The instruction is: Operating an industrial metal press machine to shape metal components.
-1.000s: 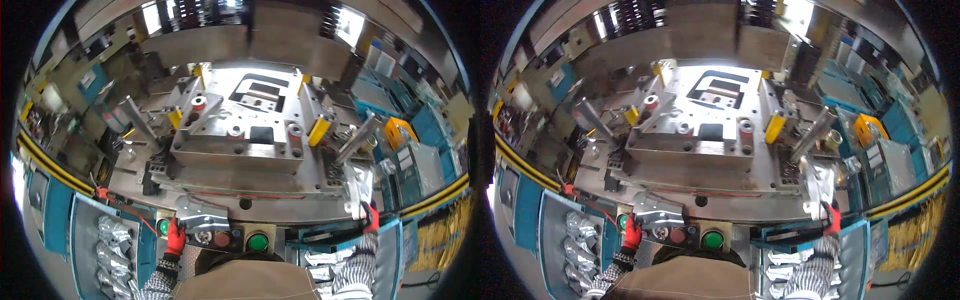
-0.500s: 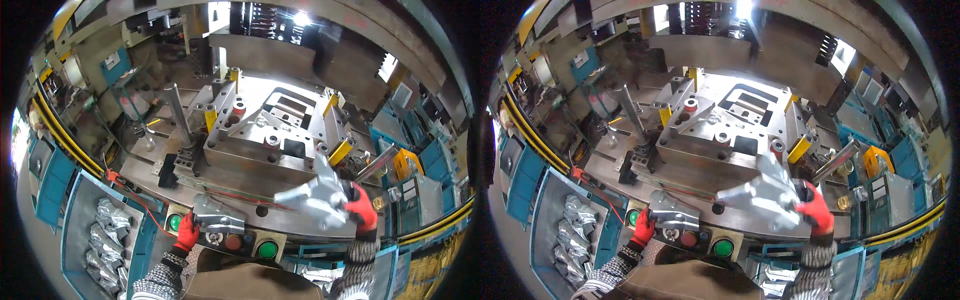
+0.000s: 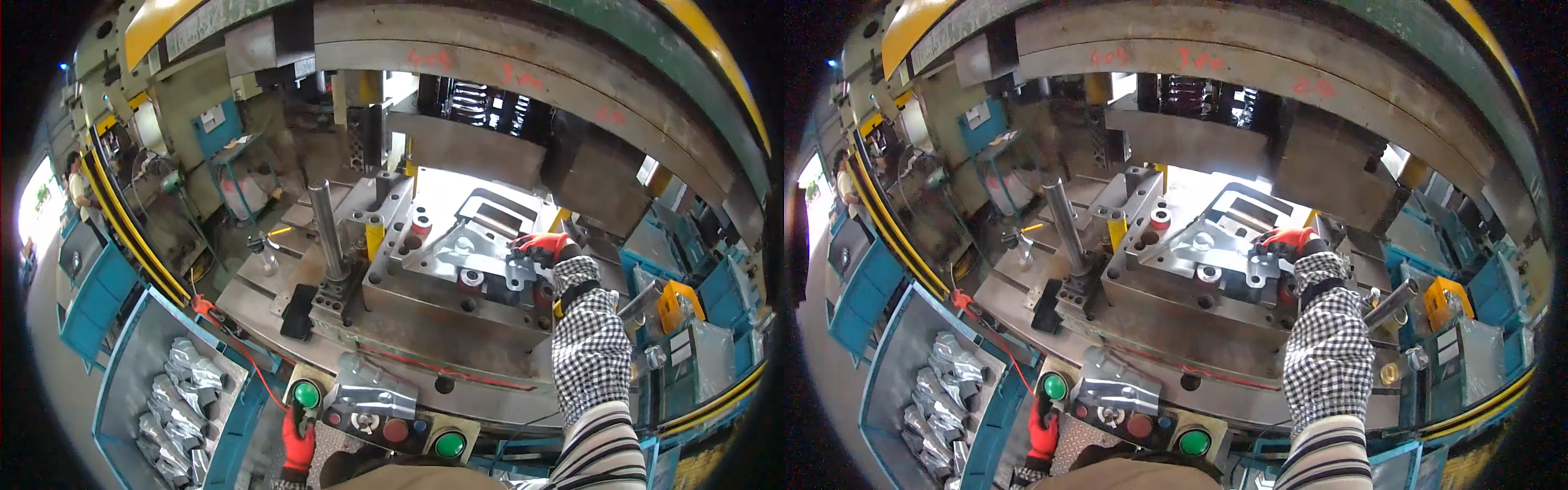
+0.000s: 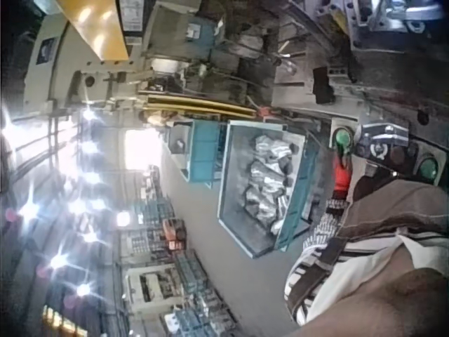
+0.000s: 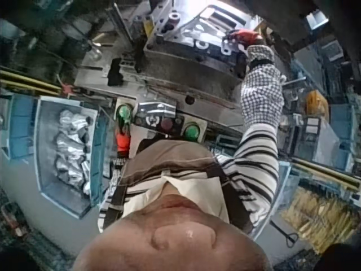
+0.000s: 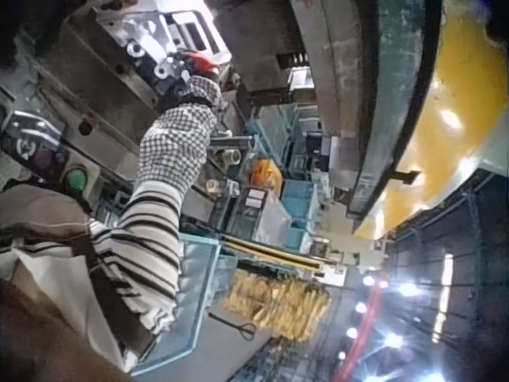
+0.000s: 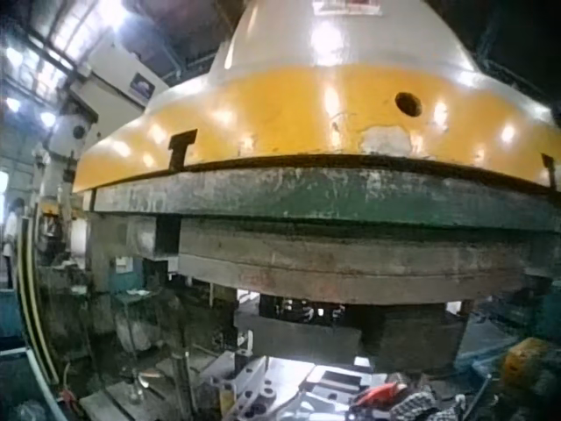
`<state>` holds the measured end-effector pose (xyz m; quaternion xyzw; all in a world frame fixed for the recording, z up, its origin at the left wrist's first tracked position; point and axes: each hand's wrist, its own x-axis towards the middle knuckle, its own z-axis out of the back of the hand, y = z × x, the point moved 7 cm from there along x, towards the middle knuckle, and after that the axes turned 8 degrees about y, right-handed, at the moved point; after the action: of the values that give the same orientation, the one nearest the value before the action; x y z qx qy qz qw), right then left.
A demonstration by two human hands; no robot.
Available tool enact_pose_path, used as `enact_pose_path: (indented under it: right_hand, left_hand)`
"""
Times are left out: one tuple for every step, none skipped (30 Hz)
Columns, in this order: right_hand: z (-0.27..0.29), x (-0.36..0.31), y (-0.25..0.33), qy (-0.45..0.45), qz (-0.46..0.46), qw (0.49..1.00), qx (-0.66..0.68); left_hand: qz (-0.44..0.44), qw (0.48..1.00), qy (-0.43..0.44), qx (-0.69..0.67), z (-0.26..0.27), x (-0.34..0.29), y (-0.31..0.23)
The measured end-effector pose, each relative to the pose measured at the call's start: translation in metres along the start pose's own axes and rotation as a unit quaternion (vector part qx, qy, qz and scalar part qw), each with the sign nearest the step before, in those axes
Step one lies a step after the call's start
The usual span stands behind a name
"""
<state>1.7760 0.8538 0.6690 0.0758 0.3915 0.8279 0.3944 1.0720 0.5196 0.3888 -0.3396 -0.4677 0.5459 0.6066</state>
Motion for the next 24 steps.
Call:
enact_pose_path:
  right_hand:
    - [-0.004, 0.014, 0.007, 0.016, 0.019, 0.997, -0.071]
    - [-0.005, 0.029, 0.002, 0.010, -0.038, 0.999, 0.004]
    - [-0.015, 0.056, 0.005, 0.012, -0.088, 0.993, 0.081]
    - [-0.025, 0.074, 0.010, 0.012, -0.143, 0.977, 0.155]
    - [-0.034, 0.079, 0.009, 0.009, -0.202, 0.952, 0.228]
    - [-0.027, 0.080, 0.023, 0.002, -0.125, 0.992, 0.014]
    - [-0.029, 0.085, 0.025, -0.018, -0.174, 0.984, -0.039]
    - [-0.034, 0.092, 0.029, -0.029, -0.203, 0.977, -0.054]
    - [-0.032, 0.083, 0.024, -0.064, -0.241, 0.967, -0.048]
    - [-0.035, 0.085, 0.032, -0.098, -0.260, 0.957, -0.078]
    - [-0.035, 0.084, 0.041, -0.136, -0.278, 0.944, -0.112]
    - [-0.042, 0.091, 0.069, -0.174, -0.266, 0.933, -0.171]
    - [-0.048, 0.093, 0.099, -0.215, -0.261, 0.913, -0.228]
    - [-0.050, 0.084, 0.118, -0.275, -0.251, 0.895, -0.244]
    - [-0.055, 0.077, 0.140, -0.334, -0.203, 0.892, -0.228]
    - [-0.064, 0.062, 0.159, -0.375, -0.147, 0.895, -0.193]
    - [-0.079, 0.049, 0.175, -0.387, -0.093, 0.906, -0.145]
    - [-0.105, 0.037, 0.195, -0.343, -0.057, 0.932, -0.105]
    - [-0.132, 0.026, 0.216, -0.296, -0.023, 0.953, -0.061]
    - [-0.160, 0.006, 0.243, -0.206, 0.015, 0.976, -0.071]
    - [-0.190, -0.015, 0.270, -0.112, 0.054, 0.990, -0.073]
    - [-0.228, -0.045, 0.261, -0.041, 0.028, 0.997, -0.052]
    - [-0.272, -0.087, 0.225, 0.002, -0.063, 0.997, -0.032]
    - [-0.317, -0.124, 0.181, 0.022, -0.160, 0.987, -0.010]
  left_hand:
    - [0.012, 0.999, -0.022, -0.026, 0.015, -0.011, -0.002]
    - [0.023, 0.998, -0.047, -0.044, 0.025, -0.018, -0.003]
    - [0.036, 0.995, -0.078, -0.056, 0.039, -0.029, -0.006]
    - [0.053, 0.992, -0.090, -0.066, 0.051, -0.037, -0.008]
    - [0.068, 0.990, -0.097, -0.078, 0.059, -0.042, -0.009]
    - [0.061, 0.988, -0.103, -0.094, 0.061, -0.040, -0.005]
    - [0.057, 0.986, -0.115, -0.105, 0.063, -0.043, 0.008]
    - [0.053, 0.984, -0.127, -0.116, 0.064, -0.045, 0.022]
    - [0.065, 0.983, -0.111, -0.134, 0.051, -0.035, 0.029]
    - [0.082, 0.981, -0.100, -0.145, 0.045, -0.030, 0.033]
    - [0.098, 0.979, -0.088, -0.156, 0.038, -0.023, 0.037]
    - [0.083, 0.986, -0.074, -0.120, 0.038, -0.019, 0.031]
    - [0.066, 0.992, -0.058, -0.086, 0.034, -0.010, 0.020]
    - [0.044, 0.997, -0.033, -0.056, 0.025, 0.005, 0.011]
    - [0.029, 0.998, -0.025, -0.041, 0.022, 0.015, 0.011]
    - [0.006, 1.000, -0.020, -0.009, 0.018, 0.026, 0.006]
    - [-0.015, 0.999, -0.018, 0.024, 0.014, 0.035, -0.001]
    - [-0.012, 0.998, -0.029, 0.047, 0.021, 0.038, 0.018]
    - [-0.007, 0.997, -0.041, 0.072, 0.030, 0.039, 0.040]
    - [-0.003, 0.992, -0.035, 0.120, 0.031, 0.042, 0.042]
    - [0.001, 0.986, -0.029, 0.167, 0.034, 0.046, 0.041]
    - [0.008, 0.986, -0.016, 0.167, 0.032, 0.054, 0.051]
    - [0.009, 0.987, 0.006, 0.159, 0.019, 0.068, 0.061]
    - [0.013, 0.987, 0.024, 0.157, 0.012, 0.078, 0.072]
